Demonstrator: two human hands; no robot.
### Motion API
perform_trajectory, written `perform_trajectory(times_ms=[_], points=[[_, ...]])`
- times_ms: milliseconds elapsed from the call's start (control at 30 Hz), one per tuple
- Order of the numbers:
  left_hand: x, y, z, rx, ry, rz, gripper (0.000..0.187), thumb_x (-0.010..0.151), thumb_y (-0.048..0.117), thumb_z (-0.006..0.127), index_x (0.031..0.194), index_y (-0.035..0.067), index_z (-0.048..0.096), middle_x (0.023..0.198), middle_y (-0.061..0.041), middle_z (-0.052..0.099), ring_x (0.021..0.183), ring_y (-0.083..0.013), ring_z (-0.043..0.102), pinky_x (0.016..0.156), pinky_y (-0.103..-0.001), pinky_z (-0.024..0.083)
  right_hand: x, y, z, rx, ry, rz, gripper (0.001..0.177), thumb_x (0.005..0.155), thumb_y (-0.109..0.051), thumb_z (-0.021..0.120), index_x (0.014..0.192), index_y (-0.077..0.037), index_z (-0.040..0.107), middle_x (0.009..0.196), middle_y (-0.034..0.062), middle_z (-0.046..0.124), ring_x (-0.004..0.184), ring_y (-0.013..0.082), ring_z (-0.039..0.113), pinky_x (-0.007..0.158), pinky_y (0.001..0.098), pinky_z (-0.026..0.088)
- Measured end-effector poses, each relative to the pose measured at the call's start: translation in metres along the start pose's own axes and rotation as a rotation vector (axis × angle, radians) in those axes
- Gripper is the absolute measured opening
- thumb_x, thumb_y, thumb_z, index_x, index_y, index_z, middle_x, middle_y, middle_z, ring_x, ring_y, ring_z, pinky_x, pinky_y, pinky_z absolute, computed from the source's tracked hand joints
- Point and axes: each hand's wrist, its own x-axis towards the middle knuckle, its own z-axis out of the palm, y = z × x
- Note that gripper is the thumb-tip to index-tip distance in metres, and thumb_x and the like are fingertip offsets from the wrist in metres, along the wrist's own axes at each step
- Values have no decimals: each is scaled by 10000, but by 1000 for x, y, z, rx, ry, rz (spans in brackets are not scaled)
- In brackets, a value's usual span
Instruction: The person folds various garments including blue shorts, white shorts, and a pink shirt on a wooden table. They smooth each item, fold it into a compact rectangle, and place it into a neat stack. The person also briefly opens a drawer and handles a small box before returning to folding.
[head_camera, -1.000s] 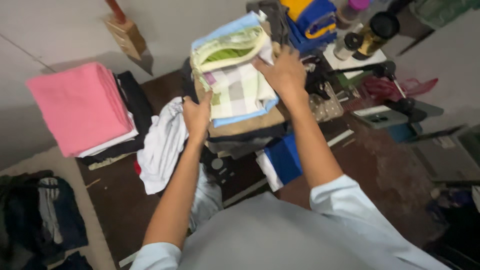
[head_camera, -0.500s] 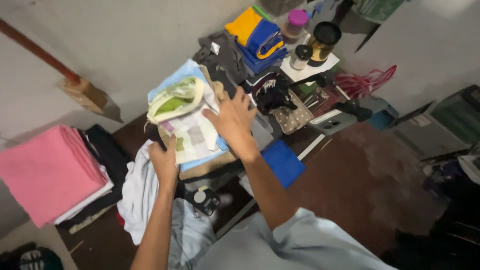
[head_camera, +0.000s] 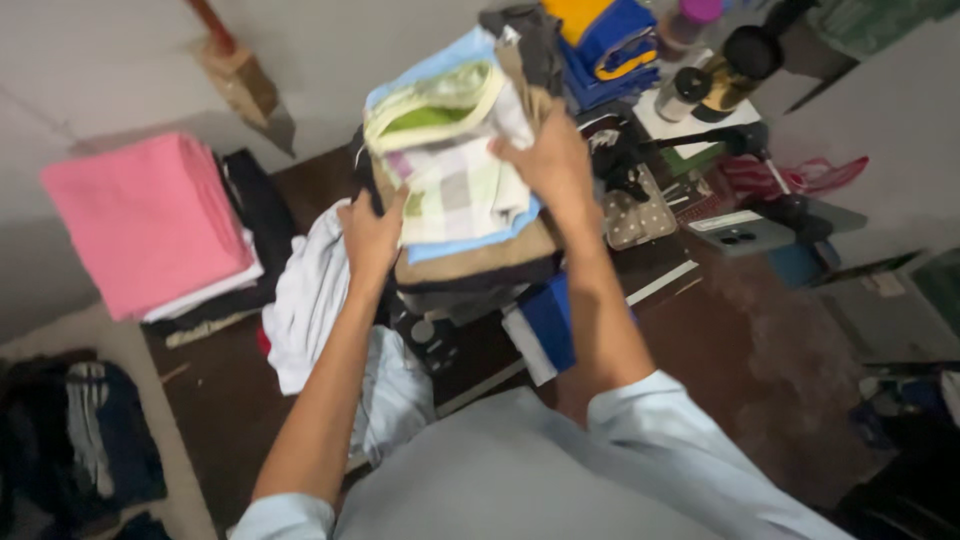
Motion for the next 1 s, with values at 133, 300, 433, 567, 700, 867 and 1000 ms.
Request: perform_trajectory(times_ms=[133, 300, 433, 567, 700, 867, 1000], points=[[-4, 33, -20, -58, 15, -13, 795, 864, 608, 690, 1300, -48, 586, 1273, -383, 503, 1217, -514, 510, 1020, -499, 414, 19, -16, -17, 72, 13, -212, 733, 757, -377, 902, 1298, 14, 600, 1208, 265, 706, 1155, 400, 663, 987, 439, 509], [-6, 60, -40, -142, -7, -59, 745, 837, 565, 687, 1279, -31, 626, 1261, -344, 579, 1188, -466, 585, 1003, -466, 452, 59, -21, -29, 9, -67, -336, 671, 758, -398, 910, 1263, -29, 668, 1108, 243, 726, 1067, 402, 673, 914, 441, 519], [-9, 63, -38, -409, -85, -64, 683, 766, 519, 710, 1164, -35, 673, 1149, -250, 758, 1090, -375, 738, 941, -409, 531, 98, -10, -27, 36, -239, -297, 590, 740, -417, 883, 1148, -19, 730, 1048, 194, 757, 985, 312, 745, 889, 390, 548], [-9, 59, -25, -265, 3, 18, 668, 836, 484, 781, 1194, -63, 643, 1150, -280, 712, 1100, -394, 690, 963, -409, 508, 108, 13, -12, 130, -324, -296, 572, 753, -446, 872, 1105, -12, 749, 1017, 162, 772, 923, 250, 745, 841, 349, 557], [-4, 52, -19, -246, 51, 120, 582, 813, 390, 810, 1204, -23, 685, 1136, -267, 725, 1070, -401, 680, 930, -423, 501, 88, 36, -4, 205, -388, 38, 640, 788, -499, 860, 1078, 60, 748, 1014, 167, 774, 893, 195, 723, 807, 337, 547], [26, 60, -40, -214, -45, 184, 535, 794, 337, 808, 1190, -1, 684, 1114, -217, 757, 1034, -332, 731, 907, -388, 537, 76, 30, -13, 488, -452, 117, 653, 792, -454, 811, 1185, 55, 700, 1094, 141, 776, 954, 188, 742, 860, 313, 573], [55, 72, -67, -300, -226, 177, 511, 806, 324, 791, 1186, 1, 684, 1102, -154, 780, 1000, -264, 762, 894, -362, 565, 64, 27, -26, 553, -427, 43, 670, 858, -468, 745, 1311, 13, 636, 1219, 123, 734, 1060, 180, 687, 889, 305, 534]])
